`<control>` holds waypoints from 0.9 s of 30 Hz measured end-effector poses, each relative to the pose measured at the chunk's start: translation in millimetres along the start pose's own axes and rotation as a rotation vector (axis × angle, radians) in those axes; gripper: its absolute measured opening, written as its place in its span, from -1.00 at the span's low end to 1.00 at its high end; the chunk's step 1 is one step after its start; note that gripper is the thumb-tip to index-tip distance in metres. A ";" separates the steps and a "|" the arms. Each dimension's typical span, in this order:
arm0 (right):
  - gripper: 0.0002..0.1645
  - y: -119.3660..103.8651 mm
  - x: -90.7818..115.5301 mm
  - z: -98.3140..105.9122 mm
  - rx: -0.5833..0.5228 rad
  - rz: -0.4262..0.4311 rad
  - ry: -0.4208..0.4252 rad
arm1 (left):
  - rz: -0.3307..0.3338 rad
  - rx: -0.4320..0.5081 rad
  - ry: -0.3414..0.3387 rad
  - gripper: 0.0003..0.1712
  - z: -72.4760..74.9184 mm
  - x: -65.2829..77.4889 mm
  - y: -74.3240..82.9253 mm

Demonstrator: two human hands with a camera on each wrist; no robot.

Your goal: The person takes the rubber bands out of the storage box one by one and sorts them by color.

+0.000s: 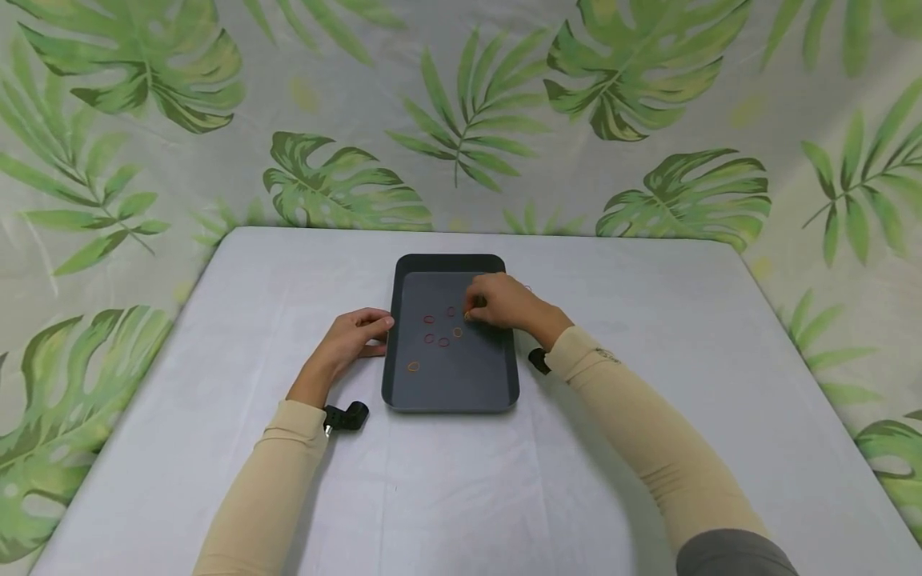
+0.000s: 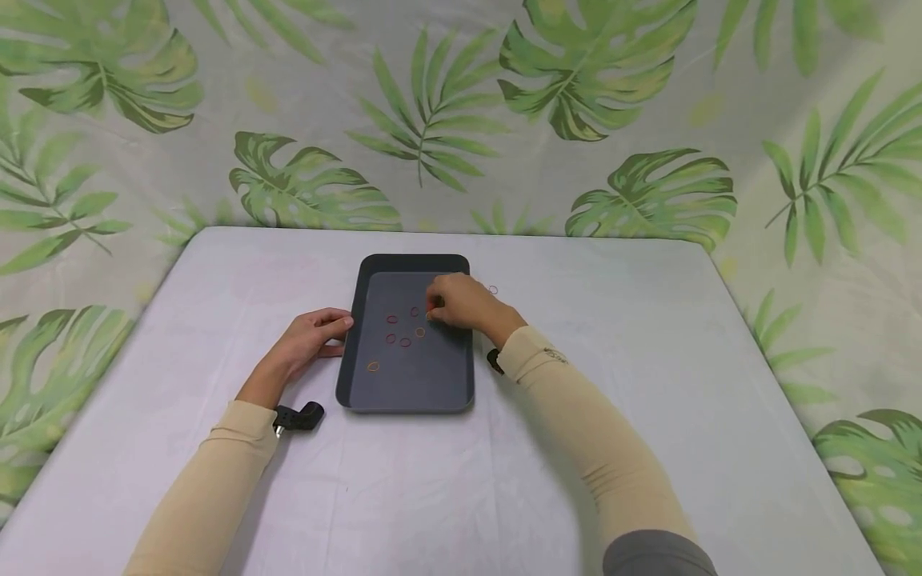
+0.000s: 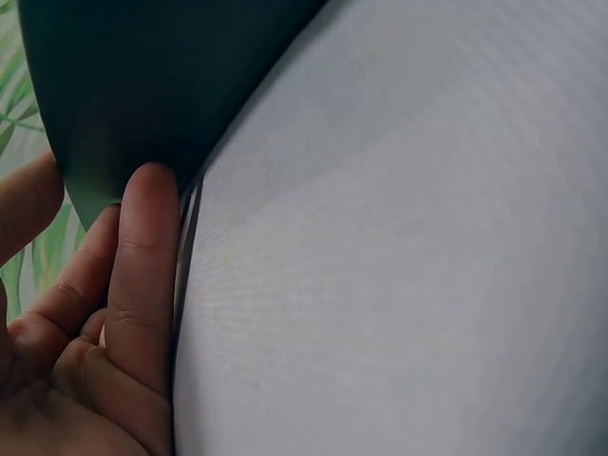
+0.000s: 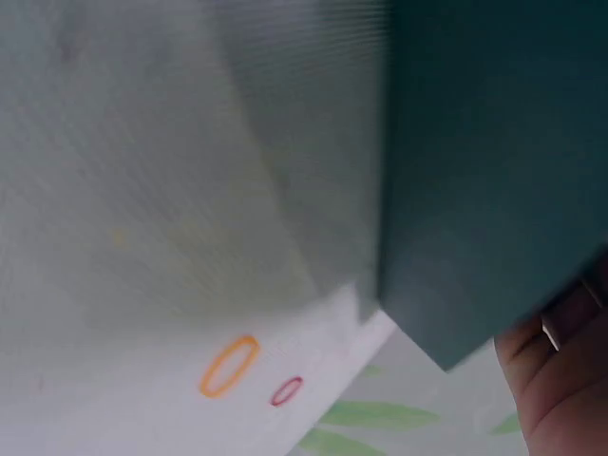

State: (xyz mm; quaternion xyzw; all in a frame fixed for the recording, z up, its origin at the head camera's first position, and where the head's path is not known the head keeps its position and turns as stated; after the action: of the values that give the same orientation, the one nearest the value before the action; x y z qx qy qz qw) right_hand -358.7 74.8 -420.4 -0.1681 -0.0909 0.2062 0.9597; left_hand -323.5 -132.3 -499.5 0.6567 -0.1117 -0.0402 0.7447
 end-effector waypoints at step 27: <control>-0.93 86.6 72.6 59.8 -0.383 -0.133 0.260 | 0.005 -0.016 0.001 -0.45 -0.4 1.8 -1.0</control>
State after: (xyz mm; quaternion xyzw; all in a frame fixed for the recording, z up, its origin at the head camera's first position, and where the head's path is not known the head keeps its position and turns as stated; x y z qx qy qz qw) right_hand -339.7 197.2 -388.5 -0.3660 -0.0150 0.0981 0.9253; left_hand -321.6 -132.4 -500.3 0.6506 -0.1128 -0.0388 0.7500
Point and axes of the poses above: each hand's wrist, its own x-axis away from the middle knuckle, its own z-axis out of the back of the hand, y = z × x, the point moved 10 cm from there along -x, towards the middle knuckle, and after that the axes turned 14 degrees about -z, right-handed, at the moved point
